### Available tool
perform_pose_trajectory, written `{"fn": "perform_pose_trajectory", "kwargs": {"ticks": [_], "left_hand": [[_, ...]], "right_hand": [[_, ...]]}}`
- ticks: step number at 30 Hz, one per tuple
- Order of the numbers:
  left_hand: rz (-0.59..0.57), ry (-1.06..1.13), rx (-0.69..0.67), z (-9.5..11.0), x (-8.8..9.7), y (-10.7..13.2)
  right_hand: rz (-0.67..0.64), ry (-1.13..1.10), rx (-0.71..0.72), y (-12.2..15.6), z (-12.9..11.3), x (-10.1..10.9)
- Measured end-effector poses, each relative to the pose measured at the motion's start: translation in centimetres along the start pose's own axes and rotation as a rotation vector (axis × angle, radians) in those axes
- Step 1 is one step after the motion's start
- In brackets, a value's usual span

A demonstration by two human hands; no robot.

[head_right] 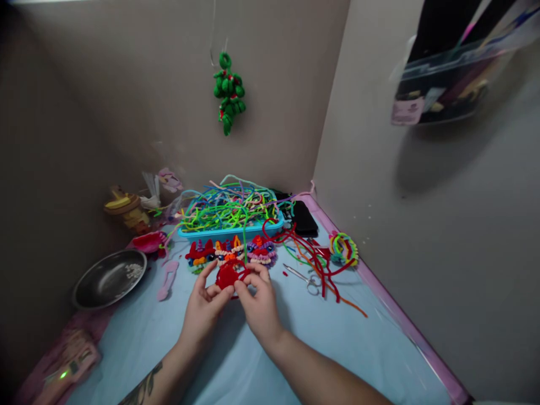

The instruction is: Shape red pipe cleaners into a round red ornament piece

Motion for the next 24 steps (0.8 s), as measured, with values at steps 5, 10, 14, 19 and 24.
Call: {"fn": "perform_pose_trajectory", "kwargs": {"ticks": [5,10,14,19,24], "left_hand": [[-0.009,-0.026,0.028,0.2,0.2,0.0],[-0.051,-0.123,-0.038,0.5,0.3,0.0],[-0.092,-0.098,-0.02,-0.1,0.2,-0.2],[-0.065,-0.09,-0.032,-0.6,0.3,-0.4],[-0.067,-0.101,-0.058,0.0,0.3,0.0]], "right_hand": [[0.037,-0.027,-0.038,-0.9,0.8,0.6],[0.017,-0.041,-0.041,-1.4,1.4,0.9],[-0.031,-0.038,-0.046,-1.2,1.2,0.8],[-0.08,-0.07,-0.084,-1.1,1.4,0.4],[-0.061,-0.087,-0.082,-1.2,1.5,0.5]]}}
Point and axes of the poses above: each hand's wrist, its own y-axis away from the middle knuckle, its own x-axis out of the back of the hand, z = x × y, the point moved 5 cm from there along -y, towards the middle knuckle, and after that the axes turned 14 degrees about z, right-handed, at the moved point
